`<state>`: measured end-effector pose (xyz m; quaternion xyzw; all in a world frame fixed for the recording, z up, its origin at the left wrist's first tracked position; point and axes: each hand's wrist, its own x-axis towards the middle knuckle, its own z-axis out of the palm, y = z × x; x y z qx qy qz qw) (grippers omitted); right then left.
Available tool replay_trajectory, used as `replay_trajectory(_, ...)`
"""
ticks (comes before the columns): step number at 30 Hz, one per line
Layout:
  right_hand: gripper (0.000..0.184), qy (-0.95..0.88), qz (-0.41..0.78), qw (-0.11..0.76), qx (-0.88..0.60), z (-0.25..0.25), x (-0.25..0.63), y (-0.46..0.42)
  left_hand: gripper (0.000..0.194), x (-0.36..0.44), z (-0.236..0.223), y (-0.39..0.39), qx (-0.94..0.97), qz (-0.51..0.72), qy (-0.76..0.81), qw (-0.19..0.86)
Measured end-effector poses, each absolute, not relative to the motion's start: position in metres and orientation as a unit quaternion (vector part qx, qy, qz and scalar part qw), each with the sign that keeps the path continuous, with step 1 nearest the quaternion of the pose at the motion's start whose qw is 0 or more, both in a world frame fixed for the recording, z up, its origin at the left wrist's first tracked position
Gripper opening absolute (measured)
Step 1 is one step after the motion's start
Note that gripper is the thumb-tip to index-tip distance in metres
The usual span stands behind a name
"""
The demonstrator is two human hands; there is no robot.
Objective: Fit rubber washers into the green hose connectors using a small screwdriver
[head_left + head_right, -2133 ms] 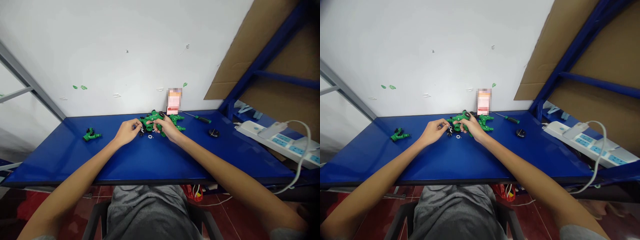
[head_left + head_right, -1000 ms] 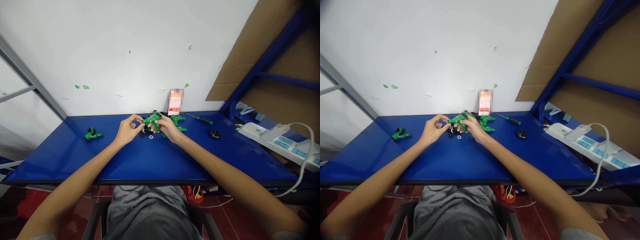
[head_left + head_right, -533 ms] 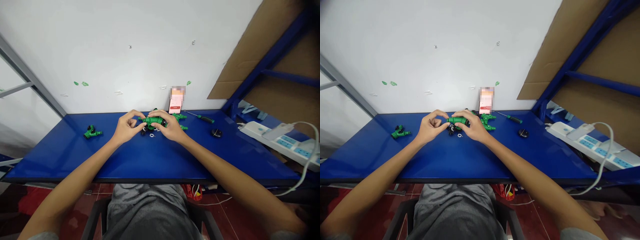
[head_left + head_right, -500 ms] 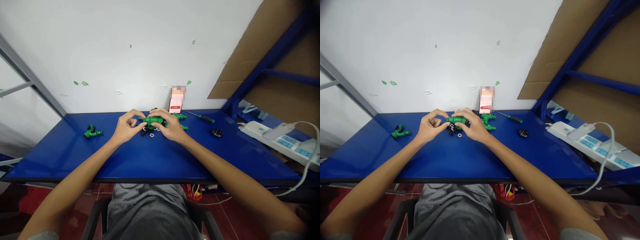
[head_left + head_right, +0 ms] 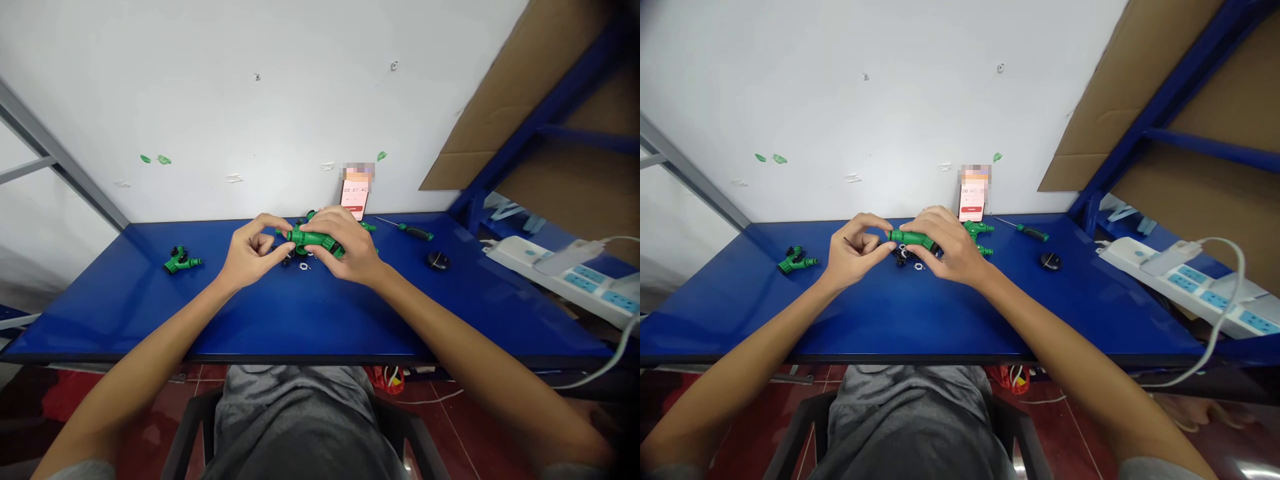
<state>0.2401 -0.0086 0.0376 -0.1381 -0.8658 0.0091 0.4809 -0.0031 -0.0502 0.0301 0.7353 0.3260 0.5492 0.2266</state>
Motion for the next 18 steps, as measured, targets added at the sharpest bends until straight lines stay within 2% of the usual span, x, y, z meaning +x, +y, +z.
replay_trajectory(4,0.027,-0.865,-0.041,0.483,-0.129,0.038,0.239,-0.009,0.014,-0.004,0.031,-0.044,0.780,0.548,0.291,0.078)
replay_trajectory(8,0.021,-0.867,-0.038,0.474,-0.150,0.037,0.237,-0.009,0.010,-0.007,0.028,-0.036,0.803,0.532,0.264,-0.056)
replay_trajectory(11,0.017,-0.866,-0.022,0.468,-0.173,0.034,0.234,-0.009,0.009,-0.009,0.025,-0.033,0.811,0.519,0.259,-0.081)
replay_trajectory(18,0.016,-0.862,0.014,0.465,-0.203,0.033,0.231,-0.011,0.001,-0.008,0.024,-0.032,0.814,0.515,0.262,-0.064)
